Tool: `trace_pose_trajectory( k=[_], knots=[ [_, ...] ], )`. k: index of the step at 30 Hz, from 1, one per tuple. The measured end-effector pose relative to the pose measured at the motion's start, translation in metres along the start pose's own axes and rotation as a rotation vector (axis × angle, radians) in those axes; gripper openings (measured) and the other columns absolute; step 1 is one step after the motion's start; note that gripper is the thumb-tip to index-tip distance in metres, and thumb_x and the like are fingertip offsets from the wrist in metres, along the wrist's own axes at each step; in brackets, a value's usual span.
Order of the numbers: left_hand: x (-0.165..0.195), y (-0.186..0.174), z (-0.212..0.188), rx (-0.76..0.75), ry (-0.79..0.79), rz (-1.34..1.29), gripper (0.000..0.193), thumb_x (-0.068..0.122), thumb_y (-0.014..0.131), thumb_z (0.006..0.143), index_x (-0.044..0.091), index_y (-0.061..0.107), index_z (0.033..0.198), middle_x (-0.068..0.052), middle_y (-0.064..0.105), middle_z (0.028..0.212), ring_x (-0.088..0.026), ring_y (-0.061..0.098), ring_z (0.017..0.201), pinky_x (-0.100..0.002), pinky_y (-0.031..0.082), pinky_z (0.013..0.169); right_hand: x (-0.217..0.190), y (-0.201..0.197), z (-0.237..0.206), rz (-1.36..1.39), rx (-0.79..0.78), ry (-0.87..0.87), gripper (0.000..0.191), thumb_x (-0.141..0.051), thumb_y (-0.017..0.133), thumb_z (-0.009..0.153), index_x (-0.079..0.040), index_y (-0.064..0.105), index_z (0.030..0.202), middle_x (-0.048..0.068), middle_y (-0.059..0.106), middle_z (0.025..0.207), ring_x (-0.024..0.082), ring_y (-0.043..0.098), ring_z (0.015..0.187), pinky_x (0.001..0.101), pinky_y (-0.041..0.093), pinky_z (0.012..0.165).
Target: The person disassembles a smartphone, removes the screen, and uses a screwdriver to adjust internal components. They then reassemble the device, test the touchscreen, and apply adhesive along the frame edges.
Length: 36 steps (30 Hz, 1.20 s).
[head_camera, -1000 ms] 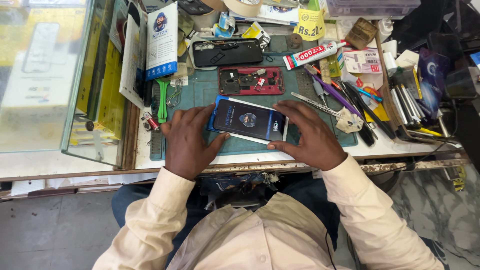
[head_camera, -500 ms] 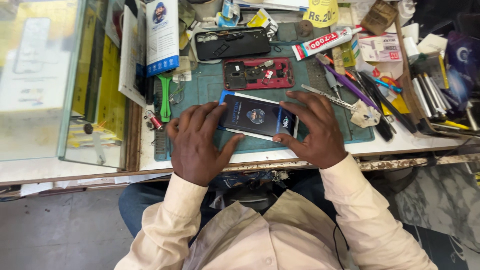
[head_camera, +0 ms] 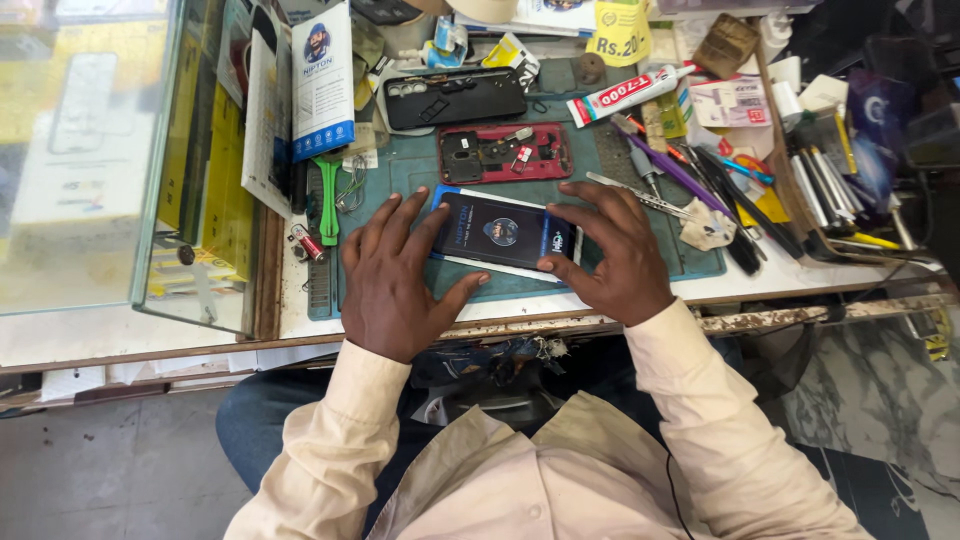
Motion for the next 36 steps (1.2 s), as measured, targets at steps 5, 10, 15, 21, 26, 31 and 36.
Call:
trace_pose_trajectory(
  k=[5, 10, 15, 21, 26, 31, 36],
  knots=[
    [0.005, -0.004, -0.002, -0.008, -0.01, -0.006, 0.081, 0.053, 0.084, 0.077, 0.007, 0.06, 0.139, -0.019, 0.05, 0.153, -0.039, 0.039, 0.147, -0.055, 0.028, 0.115, -0.004, -0.002, -0.004, 0.014, 0.042, 0.013, 0.056, -0.042, 0.085, 0.084, -0.008, 0.07, 0.126, 0.012, 0.063, 0.137, 0.037, 0.057, 0.129, 0.0483, 0.045, 0.11],
    [0.013, -0.011, -0.003, -0.034, -0.028, 0.018, 0.088, 0.056, 0.084, 0.073, 0.008, 0.057, 0.141, -0.02, 0.046, 0.154, -0.042, 0.036, 0.146, -0.057, 0.026, 0.115, -0.013, -0.009, -0.011, -0.009, 0.077, -0.004, 0.053, -0.04, 0.085, 0.084, -0.008, 0.07, 0.123, 0.01, 0.065, 0.134, 0.036, 0.058, 0.128, 0.0484, 0.045, 0.11],
    [0.013, -0.015, -0.004, -0.019, -0.022, 0.011, 0.09, 0.059, 0.084, 0.073, 0.008, 0.056, 0.142, -0.021, 0.045, 0.155, -0.043, 0.035, 0.147, -0.058, 0.026, 0.116, -0.018, -0.011, -0.012, -0.022, 0.097, 0.001, 0.051, -0.039, 0.084, 0.084, -0.008, 0.07, 0.122, 0.01, 0.066, 0.13, 0.034, 0.06, 0.124, 0.0468, 0.046, 0.107],
    [0.009, -0.016, -0.005, 0.013, -0.018, 0.0, 0.09, 0.06, 0.084, 0.074, 0.008, 0.056, 0.142, -0.021, 0.044, 0.156, -0.043, 0.034, 0.148, -0.059, 0.026, 0.116, -0.019, -0.01, -0.01, -0.032, 0.103, -0.005, 0.048, -0.038, 0.082, 0.086, -0.008, 0.07, 0.122, 0.01, 0.067, 0.128, 0.034, 0.061, 0.123, 0.0464, 0.046, 0.106],
    [0.009, -0.014, -0.003, 0.01, -0.046, 0.009, 0.091, 0.061, 0.084, 0.073, 0.009, 0.056, 0.143, -0.021, 0.045, 0.155, -0.044, 0.034, 0.147, -0.06, 0.026, 0.116, -0.015, -0.009, -0.009, -0.031, 0.098, 0.015, 0.048, -0.039, 0.081, 0.086, -0.009, 0.071, 0.122, 0.01, 0.068, 0.129, 0.034, 0.061, 0.122, 0.0467, 0.046, 0.106],
    [0.007, -0.011, -0.002, 0.002, -0.061, 0.013, 0.092, 0.06, 0.084, 0.073, 0.008, 0.055, 0.144, -0.021, 0.045, 0.155, -0.044, 0.034, 0.147, -0.06, 0.026, 0.116, -0.011, -0.007, -0.009, -0.016, 0.097, 0.039, 0.048, -0.04, 0.08, 0.088, -0.008, 0.072, 0.122, 0.01, 0.068, 0.128, 0.034, 0.061, 0.123, 0.0468, 0.046, 0.106],
    [0.005, -0.007, -0.002, -0.009, -0.074, 0.041, 0.09, 0.059, 0.084, 0.074, 0.01, 0.056, 0.143, -0.02, 0.046, 0.155, -0.043, 0.034, 0.148, -0.06, 0.026, 0.117, -0.009, -0.008, -0.01, 0.006, 0.112, 0.039, 0.047, -0.042, 0.078, 0.09, -0.008, 0.072, 0.122, 0.01, 0.069, 0.127, 0.033, 0.062, 0.122, 0.0461, 0.047, 0.105]
  ],
)
Point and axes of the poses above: each hand's wrist, its own z-axis towards the middle knuckle, its own y-axis out of the palm, x = y × z, the point moved 1 cm from there along z, towards the middle knuckle
